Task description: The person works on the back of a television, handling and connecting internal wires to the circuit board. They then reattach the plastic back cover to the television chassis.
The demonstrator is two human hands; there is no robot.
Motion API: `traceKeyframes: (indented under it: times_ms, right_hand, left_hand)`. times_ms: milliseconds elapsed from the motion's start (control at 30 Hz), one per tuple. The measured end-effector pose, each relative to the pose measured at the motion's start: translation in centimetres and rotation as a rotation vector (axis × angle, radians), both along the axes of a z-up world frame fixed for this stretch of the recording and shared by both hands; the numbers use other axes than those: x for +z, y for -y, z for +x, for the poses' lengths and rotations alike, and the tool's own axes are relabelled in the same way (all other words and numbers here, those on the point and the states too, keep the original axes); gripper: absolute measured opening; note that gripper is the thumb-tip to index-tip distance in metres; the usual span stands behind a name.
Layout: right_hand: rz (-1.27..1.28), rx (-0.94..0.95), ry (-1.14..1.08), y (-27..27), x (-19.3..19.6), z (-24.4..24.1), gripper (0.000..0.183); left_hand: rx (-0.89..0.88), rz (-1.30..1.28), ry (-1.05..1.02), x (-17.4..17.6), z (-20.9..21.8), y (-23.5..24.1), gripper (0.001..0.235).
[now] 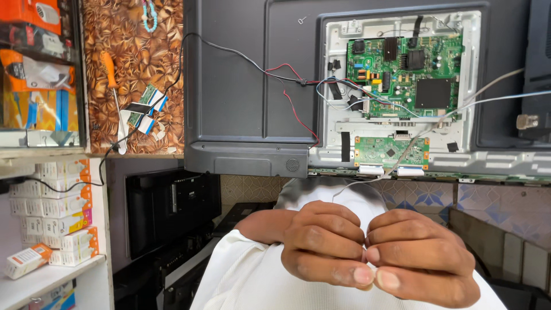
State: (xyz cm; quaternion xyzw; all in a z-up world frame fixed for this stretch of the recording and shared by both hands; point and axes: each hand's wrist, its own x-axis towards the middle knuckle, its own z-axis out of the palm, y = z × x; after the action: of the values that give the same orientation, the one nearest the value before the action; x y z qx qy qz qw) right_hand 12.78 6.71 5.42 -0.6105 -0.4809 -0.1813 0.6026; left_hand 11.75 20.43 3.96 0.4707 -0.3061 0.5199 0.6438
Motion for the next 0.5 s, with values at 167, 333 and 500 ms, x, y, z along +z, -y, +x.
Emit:
traceKeyframes:
  times_ms: [167,333,500]
  right_hand:
    - [0.094,-0.091,0.014,-1.2,-0.3,-0.2,0.019]
    - [0.157,-0.065,0.044,-0.3,-1.7,-0.2,0.019]
    - [0.139,-0.038,0.041,-0.6,-2.7,-0.1,0.015]
  left_hand:
    - [-0.019,-0.049,-0.039,0.1,-0.1,0.1,0.016]
    - [-0.081,0.068,-0.082,-0.8,-0.3,0.0,0.022]
    - [-0.095,0.113,-0.085,-1.0,-0.2,-0.6,0.016]
